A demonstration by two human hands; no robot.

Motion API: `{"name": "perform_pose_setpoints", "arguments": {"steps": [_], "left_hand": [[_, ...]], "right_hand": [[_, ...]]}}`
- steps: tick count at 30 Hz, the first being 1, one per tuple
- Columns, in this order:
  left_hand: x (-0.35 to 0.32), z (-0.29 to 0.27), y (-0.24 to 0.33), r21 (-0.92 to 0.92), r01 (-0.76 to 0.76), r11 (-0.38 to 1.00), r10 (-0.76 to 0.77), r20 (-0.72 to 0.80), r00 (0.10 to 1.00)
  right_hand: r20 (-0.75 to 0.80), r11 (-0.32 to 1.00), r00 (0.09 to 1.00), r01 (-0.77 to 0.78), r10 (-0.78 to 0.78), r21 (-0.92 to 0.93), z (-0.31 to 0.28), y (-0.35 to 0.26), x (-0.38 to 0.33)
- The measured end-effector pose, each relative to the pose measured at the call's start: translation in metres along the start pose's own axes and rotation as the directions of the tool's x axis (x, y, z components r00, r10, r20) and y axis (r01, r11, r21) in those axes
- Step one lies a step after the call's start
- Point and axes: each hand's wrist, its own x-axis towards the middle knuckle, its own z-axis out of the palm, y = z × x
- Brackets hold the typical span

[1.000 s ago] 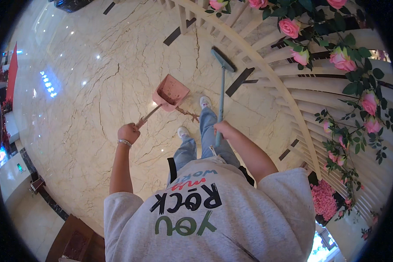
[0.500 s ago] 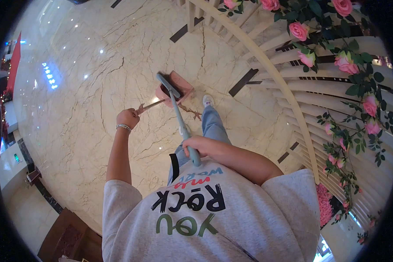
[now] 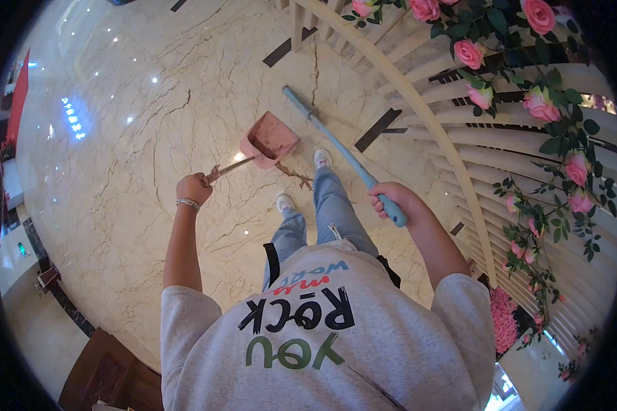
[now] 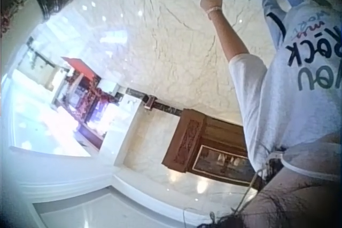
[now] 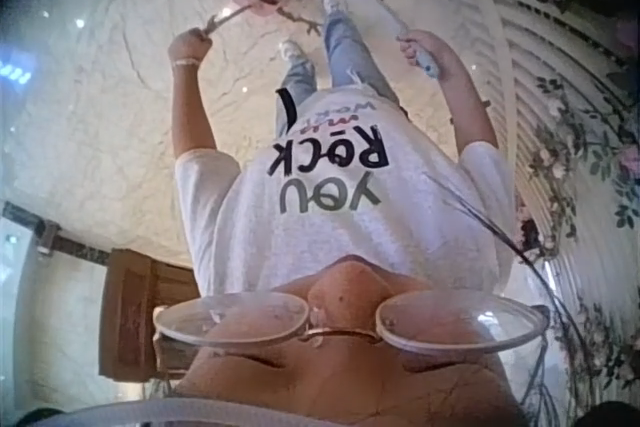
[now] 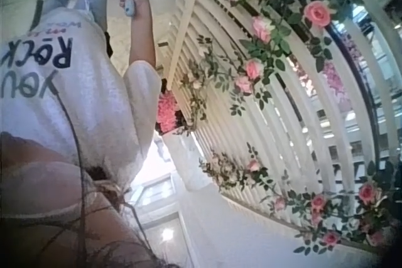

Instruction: Sweeping the floor with a broom and dustpan in a large lobby area.

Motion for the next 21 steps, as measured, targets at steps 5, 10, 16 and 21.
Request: {"name": "perform_pose_setpoints", "arguments": {"steps": [5,10,16,21], "left_hand": [[0.000,0.003,-0.008,0.011,-0.048,0.999,0.048,0.021,0.999],[-0.001,-0.003,-0.010,0.042,-0.109,0.993,0.106,0.071,0.992],[0.005,-0.004,-0.002,0.026,-0.136,0.990,0.135,0.016,0.991],[0.003,-0.010,0.006,0.094,-0.086,0.992,0.075,0.121,0.990]], "right_hand": [[-0.201,0.965,0.964,0.126,-0.174,-0.230,-0.001,0.014,0.029],[-0.225,0.944,0.940,0.193,-0.257,-0.268,-0.024,0.035,0.092],[-0.241,0.975,0.961,0.084,-0.134,-0.206,0.011,0.078,0.133],[-0.032,0.994,0.999,0.005,-0.009,-0.110,0.062,0.087,0.102]]}}
